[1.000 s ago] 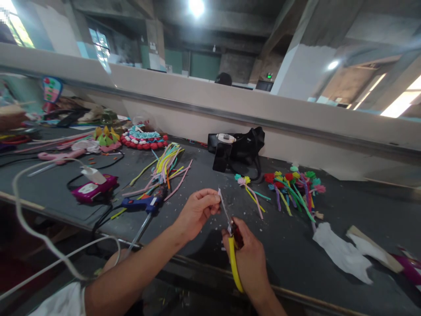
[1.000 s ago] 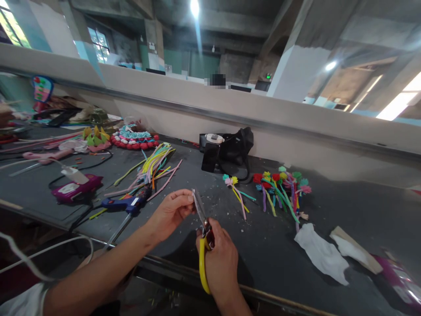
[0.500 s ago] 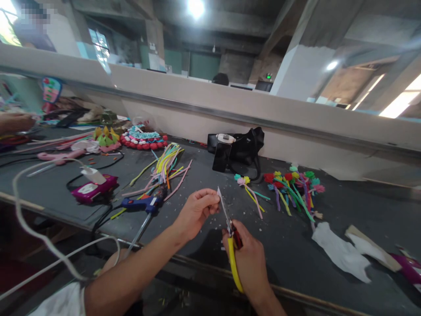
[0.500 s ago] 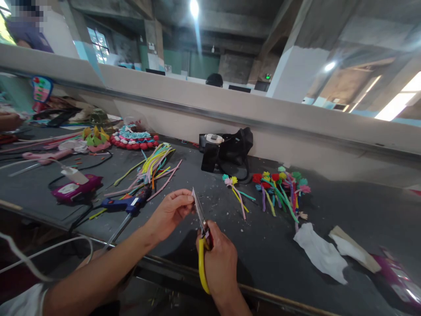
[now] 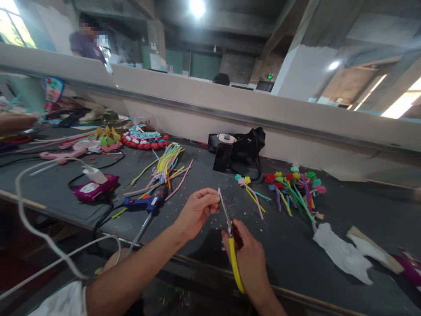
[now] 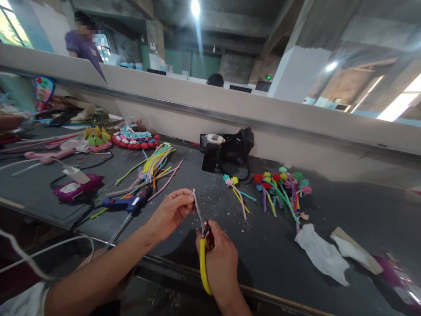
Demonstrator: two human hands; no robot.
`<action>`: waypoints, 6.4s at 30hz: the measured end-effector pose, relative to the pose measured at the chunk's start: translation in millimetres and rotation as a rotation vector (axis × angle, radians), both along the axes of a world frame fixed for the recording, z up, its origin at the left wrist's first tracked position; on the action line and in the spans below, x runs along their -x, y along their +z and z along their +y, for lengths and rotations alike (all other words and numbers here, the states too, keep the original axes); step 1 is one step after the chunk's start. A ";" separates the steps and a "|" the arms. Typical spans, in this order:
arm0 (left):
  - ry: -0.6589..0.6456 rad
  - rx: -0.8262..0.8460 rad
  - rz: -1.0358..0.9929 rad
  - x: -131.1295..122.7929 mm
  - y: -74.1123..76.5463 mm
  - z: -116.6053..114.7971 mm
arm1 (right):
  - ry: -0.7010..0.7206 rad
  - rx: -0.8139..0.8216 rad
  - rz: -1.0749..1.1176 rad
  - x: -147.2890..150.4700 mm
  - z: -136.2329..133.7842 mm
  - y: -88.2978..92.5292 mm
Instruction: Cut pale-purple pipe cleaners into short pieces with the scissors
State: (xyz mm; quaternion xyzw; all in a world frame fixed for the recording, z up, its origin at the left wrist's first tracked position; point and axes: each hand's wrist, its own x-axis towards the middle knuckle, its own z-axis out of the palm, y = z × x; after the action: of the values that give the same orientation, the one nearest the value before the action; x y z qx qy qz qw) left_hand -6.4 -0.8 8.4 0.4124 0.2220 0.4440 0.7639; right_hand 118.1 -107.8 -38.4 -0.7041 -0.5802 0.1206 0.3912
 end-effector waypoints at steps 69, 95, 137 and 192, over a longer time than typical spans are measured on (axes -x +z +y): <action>0.006 -0.062 0.117 -6.8 -0.8 -13.2 | 0.030 -0.141 0.189 0.1 3.6 5.7; 0.021 0.095 -0.088 -6.9 0.4 -14.1 | 0.001 -0.035 0.036 6.9 -7.0 -3.5; -0.288 -0.136 0.567 -16.2 -10.7 -23.4 | -0.134 -0.228 0.259 -15.9 0.3 18.5; 0.051 0.214 -0.178 -10.9 -0.1 -17.4 | 0.043 -0.099 0.078 14.8 -7.4 -5.4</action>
State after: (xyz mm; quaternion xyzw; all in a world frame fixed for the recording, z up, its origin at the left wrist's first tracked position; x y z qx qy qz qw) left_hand 4.6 -18.2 8.3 0.2819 0.2097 0.4721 0.8085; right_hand 103.4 -115.2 -43.8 -0.6661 -0.5848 0.1276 0.4451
